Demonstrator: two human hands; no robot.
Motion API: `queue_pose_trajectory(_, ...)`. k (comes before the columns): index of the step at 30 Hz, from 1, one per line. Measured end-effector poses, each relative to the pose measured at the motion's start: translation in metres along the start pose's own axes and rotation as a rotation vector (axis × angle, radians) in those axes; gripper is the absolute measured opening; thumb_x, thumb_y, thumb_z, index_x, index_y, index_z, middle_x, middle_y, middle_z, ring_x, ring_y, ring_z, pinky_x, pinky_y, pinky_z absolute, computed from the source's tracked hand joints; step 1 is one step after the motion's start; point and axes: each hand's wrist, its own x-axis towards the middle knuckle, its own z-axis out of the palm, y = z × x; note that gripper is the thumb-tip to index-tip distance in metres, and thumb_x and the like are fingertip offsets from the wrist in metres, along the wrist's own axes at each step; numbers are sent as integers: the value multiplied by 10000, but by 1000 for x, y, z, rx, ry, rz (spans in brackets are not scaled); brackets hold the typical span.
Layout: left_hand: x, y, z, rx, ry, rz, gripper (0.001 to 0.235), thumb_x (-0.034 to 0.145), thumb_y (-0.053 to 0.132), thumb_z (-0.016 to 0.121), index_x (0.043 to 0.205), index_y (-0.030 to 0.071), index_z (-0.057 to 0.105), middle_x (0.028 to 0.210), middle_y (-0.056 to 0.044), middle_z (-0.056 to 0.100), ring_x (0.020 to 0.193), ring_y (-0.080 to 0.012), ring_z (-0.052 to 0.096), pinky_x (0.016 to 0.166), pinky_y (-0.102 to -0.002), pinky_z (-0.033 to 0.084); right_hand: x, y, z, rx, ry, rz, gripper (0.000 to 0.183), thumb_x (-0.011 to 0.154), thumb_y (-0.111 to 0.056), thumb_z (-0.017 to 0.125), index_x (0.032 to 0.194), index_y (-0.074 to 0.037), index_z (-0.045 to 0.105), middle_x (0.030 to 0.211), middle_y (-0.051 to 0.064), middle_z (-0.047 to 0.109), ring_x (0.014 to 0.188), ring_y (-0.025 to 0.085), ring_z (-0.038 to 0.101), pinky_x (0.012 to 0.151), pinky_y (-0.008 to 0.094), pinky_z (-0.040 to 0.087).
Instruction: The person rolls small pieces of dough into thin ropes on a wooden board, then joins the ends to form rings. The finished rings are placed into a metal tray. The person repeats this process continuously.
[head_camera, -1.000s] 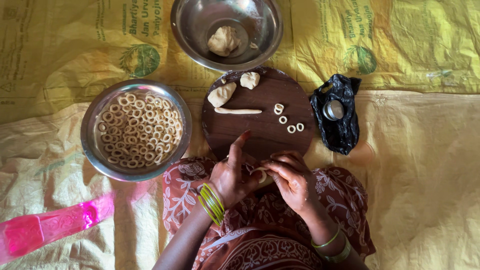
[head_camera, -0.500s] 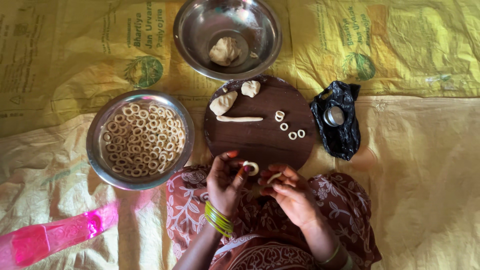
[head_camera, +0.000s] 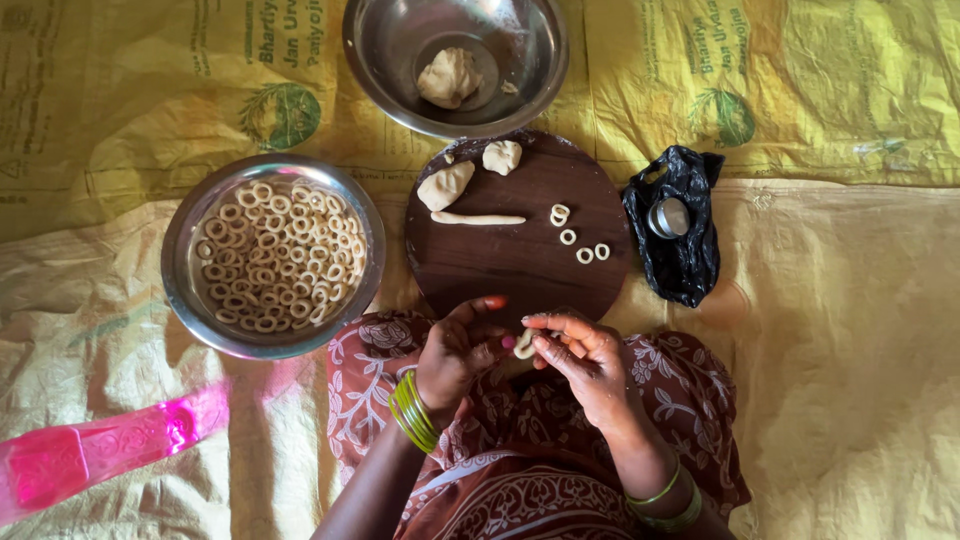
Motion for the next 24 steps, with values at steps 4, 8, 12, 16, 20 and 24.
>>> queue_pose_trajectory(4, 2, -2, -5, -172, -79, -124, 662, 869, 28, 743, 1455, -46, 445, 1100, -145, 750, 984, -179, 729, 891, -291, 591, -1, -3, 1, -51, -41, -69, 248, 979, -31, 671, 1211, 40, 722, 1001, 66, 736, 872, 112, 698, 757, 237, 574)
queue_pose_trajectory(8, 0, -2, -3, -81, -77, -109, 691, 862, 28, 770, 1473, -39, 455, 1086, -140, 749, 961, -165, 713, 816, -275, 567, -4, -7, 5, -123, -78, -179, 277, 968, 10, 698, 1243, 41, 709, 1066, 76, 703, 965, 112, 696, 849, 244, 587)
queue_pose_trajectory(12, 1, 1, -1, -132, -64, -132, 707, 856, 44, 781, 1470, -27, 437, 1072, -136, 753, 943, -169, 711, 778, -271, 560, -5, -12, 10, -109, -92, -161, 330, 927, 49, 718, 1255, 33, 685, 1127, 75, 665, 1021, 115, 688, 908, 260, 604)
queue_pose_trajectory(16, 2, 3, 2, -137, -83, -144, 726, 849, 35, 788, 1468, -25, 414, 1089, -123, 745, 982, -162, 718, 841, -264, 578, -5, -16, 13, -177, -103, -205, 354, 922, 60, 724, 1272, 34, 675, 1150, 74, 653, 1043, 130, 679, 926, 264, 592)
queue_pose_trajectory(20, 1, 6, 1, -116, -103, -135, 759, 848, 47, 792, 1485, -18, 384, 1099, -140, 744, 993, -165, 723, 850, -265, 578, -5, -17, 14, -200, -99, -185, 363, 918, 61, 737, 1276, 33, 679, 1133, 80, 654, 1025, 136, 682, 914, 275, 594)
queue_pose_trajectory(24, 0, 4, -2, -178, -125, -148, 792, 871, 71, 790, 1527, -6, 352, 1092, -143, 736, 968, -156, 713, 787, -245, 550, -7, -13, 12, -124, -90, -149, 362, 912, 57, 720, 1268, 24, 666, 1165, 92, 684, 1048, 129, 703, 918, 277, 615)
